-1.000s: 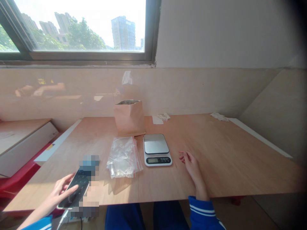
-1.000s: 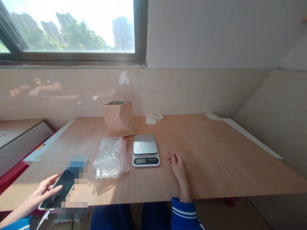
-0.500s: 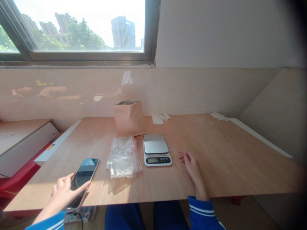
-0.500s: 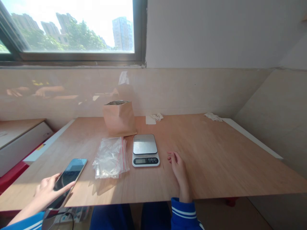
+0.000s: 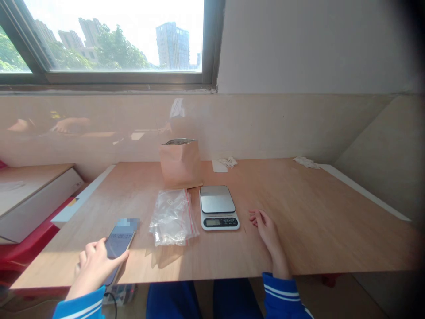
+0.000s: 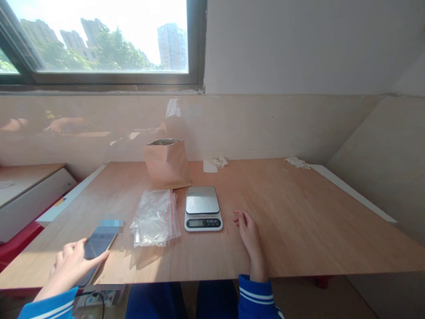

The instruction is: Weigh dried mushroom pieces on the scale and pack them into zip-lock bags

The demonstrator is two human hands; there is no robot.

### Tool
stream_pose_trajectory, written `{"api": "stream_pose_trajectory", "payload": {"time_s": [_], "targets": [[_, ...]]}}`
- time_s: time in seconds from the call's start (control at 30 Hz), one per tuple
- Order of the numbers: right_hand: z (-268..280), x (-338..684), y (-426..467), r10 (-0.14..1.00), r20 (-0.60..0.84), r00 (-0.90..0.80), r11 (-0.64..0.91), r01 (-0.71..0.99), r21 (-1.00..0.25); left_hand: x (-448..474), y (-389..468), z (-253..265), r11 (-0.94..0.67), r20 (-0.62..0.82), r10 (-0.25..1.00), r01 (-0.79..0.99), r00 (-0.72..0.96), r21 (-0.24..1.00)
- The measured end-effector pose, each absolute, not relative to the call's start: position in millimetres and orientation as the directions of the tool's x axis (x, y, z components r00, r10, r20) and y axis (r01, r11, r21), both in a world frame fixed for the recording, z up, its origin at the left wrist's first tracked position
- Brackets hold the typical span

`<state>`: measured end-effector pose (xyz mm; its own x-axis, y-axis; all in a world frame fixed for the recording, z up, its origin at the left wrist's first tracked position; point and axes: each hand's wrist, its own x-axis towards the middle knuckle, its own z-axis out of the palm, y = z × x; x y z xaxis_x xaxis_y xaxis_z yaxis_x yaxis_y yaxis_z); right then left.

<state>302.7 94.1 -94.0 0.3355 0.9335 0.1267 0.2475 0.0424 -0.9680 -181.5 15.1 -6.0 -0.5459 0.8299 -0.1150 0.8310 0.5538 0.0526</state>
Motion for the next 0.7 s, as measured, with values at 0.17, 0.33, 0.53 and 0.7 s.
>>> {"api": "stream_pose_trajectory", "payload": {"time_s": [0.17, 0.33, 0.53, 0.7], "targets": [[-94, 303, 94, 0.936, 0.129, 0.327, 0.044, 0.256, -0.966, -183, 17, -5, 0.555, -0.134, 0.828, 0.829, -0.544, 0.064], [-95, 304, 94, 0.937, 0.134, 0.322, 0.045, 0.270, -0.962, -198, 27, -8, 0.547, -0.086, 0.836, 0.836, -0.543, 0.037], [-92, 303, 92, 0.938, 0.134, 0.320, 0.037, 0.292, -0.956, -210, 39, -4, 0.559, -0.021, 0.829, 0.829, -0.559, -0.030], [-85, 301, 90, 0.931, 0.136, 0.339, 0.028, 0.307, -0.951, -146, 35, 8, 0.461, 0.313, 0.813, 0.871, -0.490, 0.167]]}}
